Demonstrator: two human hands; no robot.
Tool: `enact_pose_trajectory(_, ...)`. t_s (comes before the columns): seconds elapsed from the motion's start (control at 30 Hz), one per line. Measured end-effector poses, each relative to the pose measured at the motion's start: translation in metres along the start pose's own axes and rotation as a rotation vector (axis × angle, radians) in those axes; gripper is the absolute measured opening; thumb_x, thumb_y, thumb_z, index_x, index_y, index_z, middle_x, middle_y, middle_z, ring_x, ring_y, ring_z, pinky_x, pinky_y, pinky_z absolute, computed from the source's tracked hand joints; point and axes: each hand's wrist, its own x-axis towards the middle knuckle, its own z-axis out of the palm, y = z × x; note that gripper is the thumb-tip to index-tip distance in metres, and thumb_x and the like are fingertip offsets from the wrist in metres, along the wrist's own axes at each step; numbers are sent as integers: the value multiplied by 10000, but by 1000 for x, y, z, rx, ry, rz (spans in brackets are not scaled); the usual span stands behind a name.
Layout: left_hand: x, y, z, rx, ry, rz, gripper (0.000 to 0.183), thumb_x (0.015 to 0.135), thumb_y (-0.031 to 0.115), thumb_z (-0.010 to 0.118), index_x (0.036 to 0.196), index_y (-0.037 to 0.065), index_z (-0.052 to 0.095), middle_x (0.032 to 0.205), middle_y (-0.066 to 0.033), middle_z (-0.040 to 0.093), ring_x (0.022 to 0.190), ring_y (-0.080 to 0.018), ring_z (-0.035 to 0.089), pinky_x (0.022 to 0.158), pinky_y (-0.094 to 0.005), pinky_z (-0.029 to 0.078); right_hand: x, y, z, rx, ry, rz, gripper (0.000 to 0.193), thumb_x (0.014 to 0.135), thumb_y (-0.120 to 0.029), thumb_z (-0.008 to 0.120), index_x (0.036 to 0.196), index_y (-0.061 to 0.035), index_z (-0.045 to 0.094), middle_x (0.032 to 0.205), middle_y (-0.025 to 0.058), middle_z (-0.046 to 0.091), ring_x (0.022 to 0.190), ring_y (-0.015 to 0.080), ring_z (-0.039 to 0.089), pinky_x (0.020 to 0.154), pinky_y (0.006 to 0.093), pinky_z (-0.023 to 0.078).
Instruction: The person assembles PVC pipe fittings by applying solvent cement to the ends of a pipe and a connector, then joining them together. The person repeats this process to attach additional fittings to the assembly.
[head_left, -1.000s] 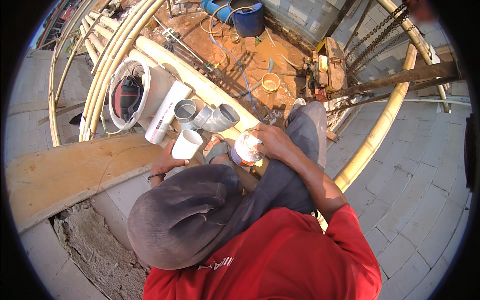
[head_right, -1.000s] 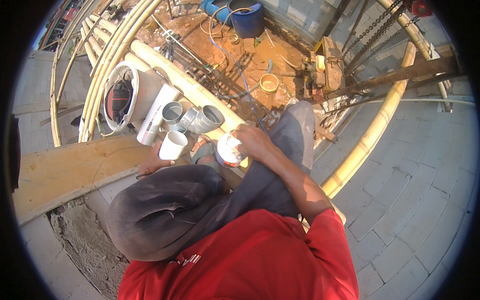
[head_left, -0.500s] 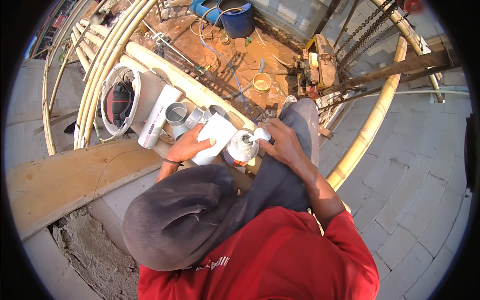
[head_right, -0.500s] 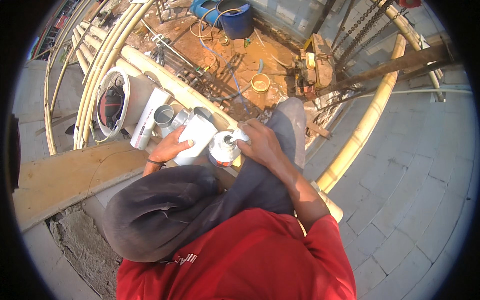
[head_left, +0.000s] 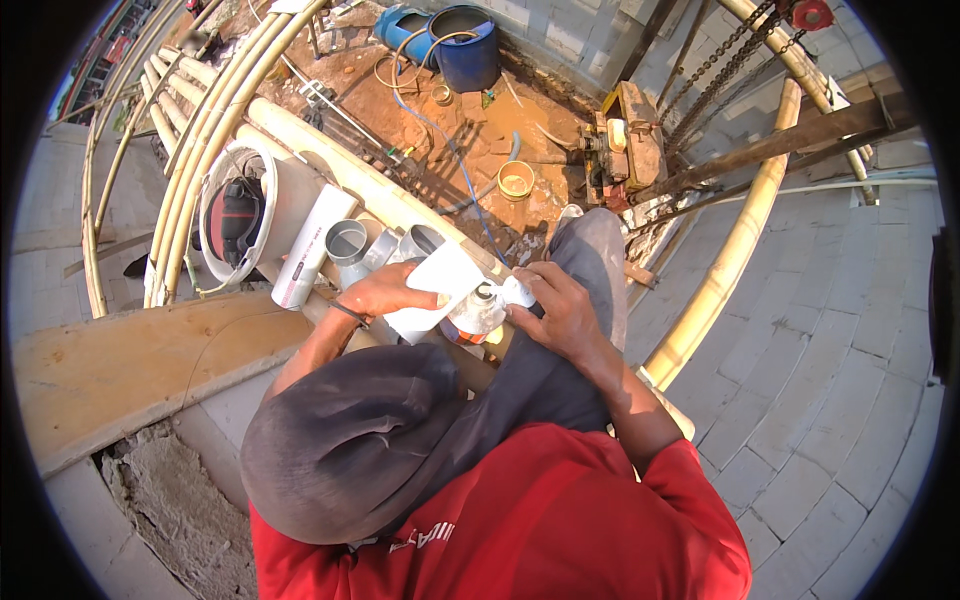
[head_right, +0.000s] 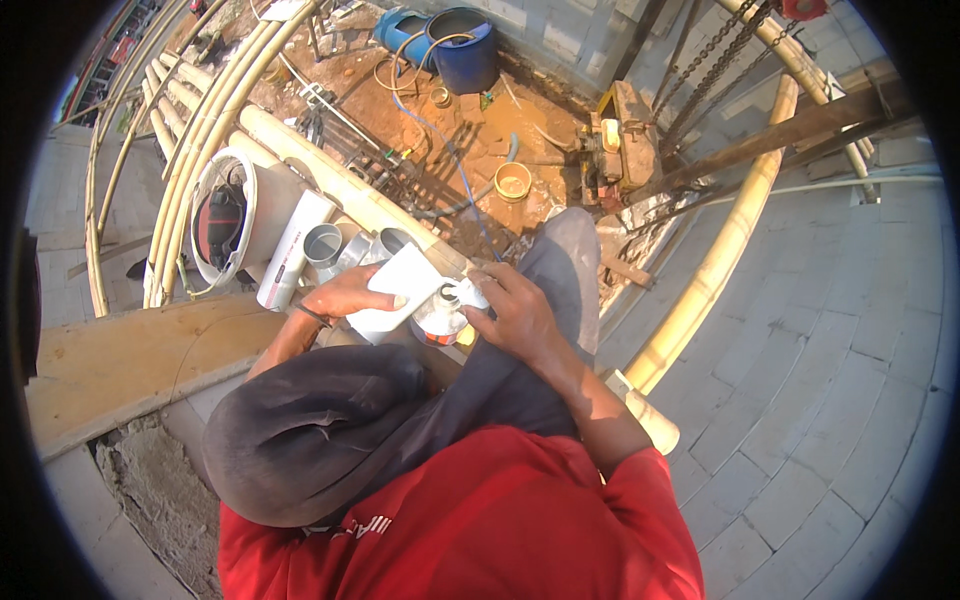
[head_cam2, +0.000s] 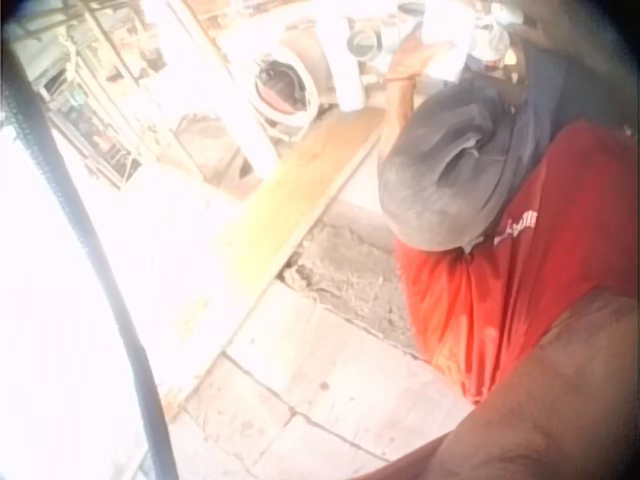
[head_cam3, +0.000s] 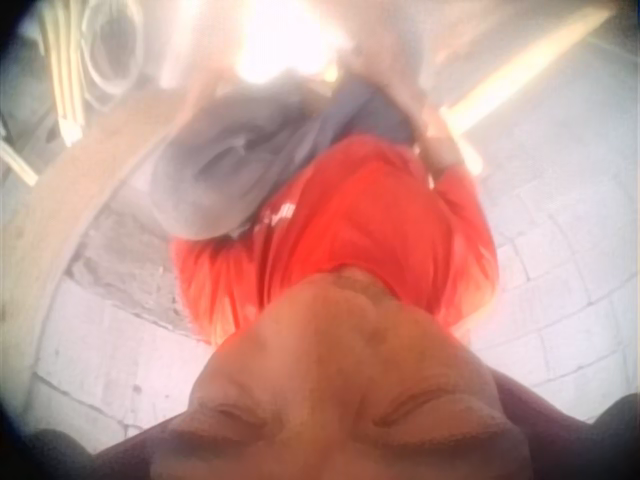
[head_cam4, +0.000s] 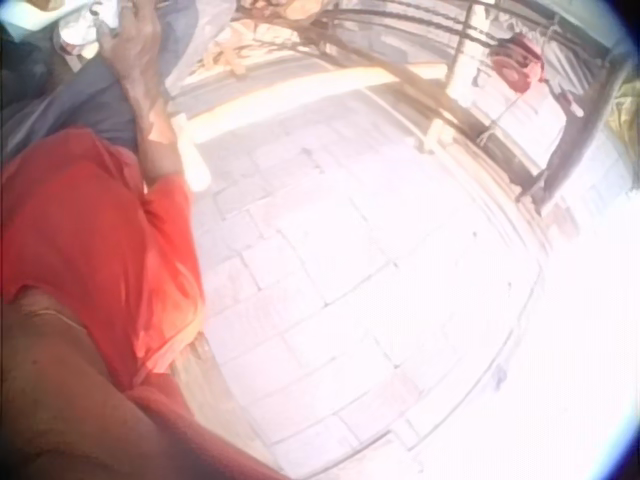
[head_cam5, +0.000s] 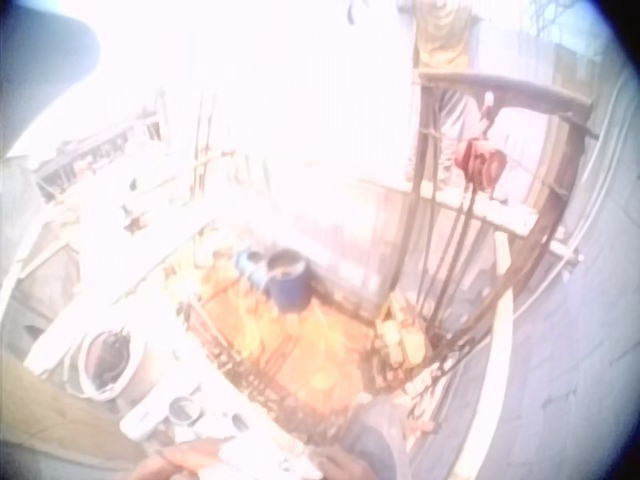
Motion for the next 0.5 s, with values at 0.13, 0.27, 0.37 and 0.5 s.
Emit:
enact_pose_trajectory(0.13,-1,15,6,376,102,-30,878,739,505,767,1270,-149,521,1169,-256,657,1101,-323,639,962,-353,487,-2,-2,-1,-27,25,-25,419,741,-148,814,1090,34,671,1051,175,655,896,332,682,779,394,571)
enact_pose_trajectory(0.27,-2,15,14,430,141,-21,917,774,534,715,1291,-182,470,1250,-317,602,1199,-404,587,1019,-385,455,-1,-5,-3,-30,37,-53,430,737,-154,820,1093,37,671,1049,178,655,897,332,680,783,390,570)
enact_pose_trajectory(0.37,3,-4,11,414,147,-3,888,793,508,701,1309,-174,459,1289,-325,577,1240,-410,559,1043,-392,437,1,-7,-4,-46,43,-72,437,735,-160,822,1095,38,671,1051,178,656,900,329,679,784,389,569)
enact_pose_trajectory(0.5,-1,3,11,374,87,47,849,772,491,721,1297,-139,502,1275,-301,593,1219,-390,571,1033,-394,443,3,-10,-6,-48,43,-82,439,738,-168,822,1095,40,672,1055,179,657,903,328,677,787,390,568)
